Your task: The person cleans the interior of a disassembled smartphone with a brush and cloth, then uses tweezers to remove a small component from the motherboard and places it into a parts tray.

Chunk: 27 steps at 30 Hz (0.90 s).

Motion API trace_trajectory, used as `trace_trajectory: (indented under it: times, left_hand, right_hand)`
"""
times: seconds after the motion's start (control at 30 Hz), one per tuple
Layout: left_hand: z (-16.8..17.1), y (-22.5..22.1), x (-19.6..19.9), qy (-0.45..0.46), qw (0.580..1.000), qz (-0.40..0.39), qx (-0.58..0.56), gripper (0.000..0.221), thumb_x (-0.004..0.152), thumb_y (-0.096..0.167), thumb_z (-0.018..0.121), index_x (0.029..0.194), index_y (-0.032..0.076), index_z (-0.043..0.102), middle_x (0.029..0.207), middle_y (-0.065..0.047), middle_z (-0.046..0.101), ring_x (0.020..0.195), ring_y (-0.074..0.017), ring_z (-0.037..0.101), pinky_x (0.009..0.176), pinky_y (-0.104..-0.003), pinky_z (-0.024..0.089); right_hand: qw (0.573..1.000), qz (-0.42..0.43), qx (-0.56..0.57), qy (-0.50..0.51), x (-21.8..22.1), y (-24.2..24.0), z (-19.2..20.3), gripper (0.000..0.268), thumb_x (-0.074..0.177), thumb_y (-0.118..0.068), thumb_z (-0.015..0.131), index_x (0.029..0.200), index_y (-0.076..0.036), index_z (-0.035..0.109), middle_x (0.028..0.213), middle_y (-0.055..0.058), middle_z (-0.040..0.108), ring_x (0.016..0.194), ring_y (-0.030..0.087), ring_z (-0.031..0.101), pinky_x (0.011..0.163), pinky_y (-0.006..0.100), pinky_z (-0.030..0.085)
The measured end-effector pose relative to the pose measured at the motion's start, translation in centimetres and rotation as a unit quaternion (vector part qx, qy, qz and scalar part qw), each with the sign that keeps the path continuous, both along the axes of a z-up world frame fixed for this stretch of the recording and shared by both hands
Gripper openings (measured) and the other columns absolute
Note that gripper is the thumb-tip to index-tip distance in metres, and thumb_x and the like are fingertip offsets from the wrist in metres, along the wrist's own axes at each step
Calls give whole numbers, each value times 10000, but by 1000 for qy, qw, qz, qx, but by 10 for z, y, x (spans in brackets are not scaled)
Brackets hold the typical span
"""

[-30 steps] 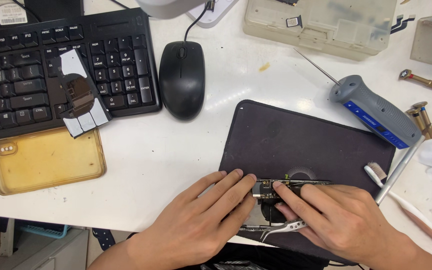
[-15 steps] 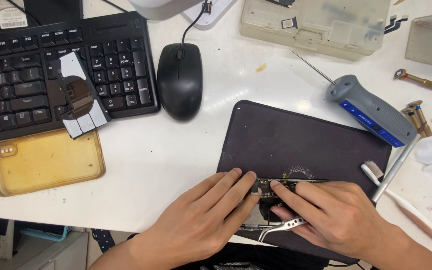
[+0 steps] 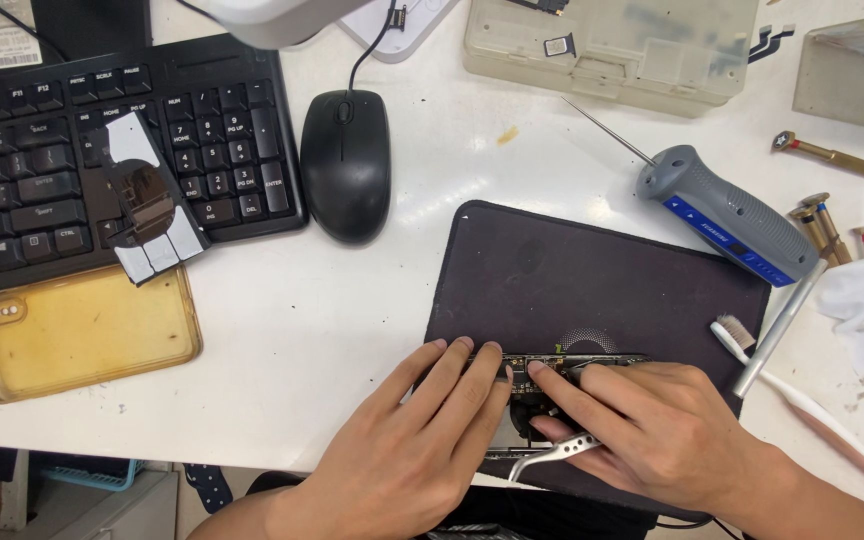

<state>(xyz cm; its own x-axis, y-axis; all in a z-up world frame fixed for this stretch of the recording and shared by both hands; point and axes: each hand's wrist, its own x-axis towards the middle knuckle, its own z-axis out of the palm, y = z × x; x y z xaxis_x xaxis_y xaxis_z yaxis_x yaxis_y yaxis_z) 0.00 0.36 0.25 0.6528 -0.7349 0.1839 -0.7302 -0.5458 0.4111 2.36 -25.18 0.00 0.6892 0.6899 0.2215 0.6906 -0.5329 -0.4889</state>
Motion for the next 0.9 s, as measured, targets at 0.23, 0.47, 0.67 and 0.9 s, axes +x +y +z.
trace_trajectory:
  times: [0.23,0.47,0.67,0.9]
  left_hand:
    - [6,6,7,36,999,-10,-8,597,986,429,601,1319,-66,604,1434,-241,540,1336,-377,533,1115,-507,441]
    - [3,29,12,31,997,-47,-44,563,952,437,681,1373,77,577,1520,-188,505,1431,-335,489,1158,-454,453]
    - [9,45,6,143,976,30,-162,623,965,506,703,1299,4,545,1517,-214,520,1433,-376,547,1159,-469,503]
    - [5,36,-3,-33,996,12,-81,512,970,494,720,1148,16,678,1338,-159,615,1241,-337,622,1073,-493,535]
  right_hand:
    - [999,7,-8,37,2,-3,2,502,764,-292,848,1150,4,722,662,16,564,451,139,581,402,308,499]
    - [999,0,-19,35,-1,-3,-1,555,714,-318,861,1157,-16,718,656,12,563,436,145,587,390,317,497]
    - [999,0,-27,43,-7,-12,-11,614,738,-368,867,1232,-36,718,703,-5,555,465,127,561,423,316,472]
    - [998,-12,-34,55,-9,-14,-15,620,712,-377,890,1223,-60,741,678,-18,548,445,102,548,407,297,463]
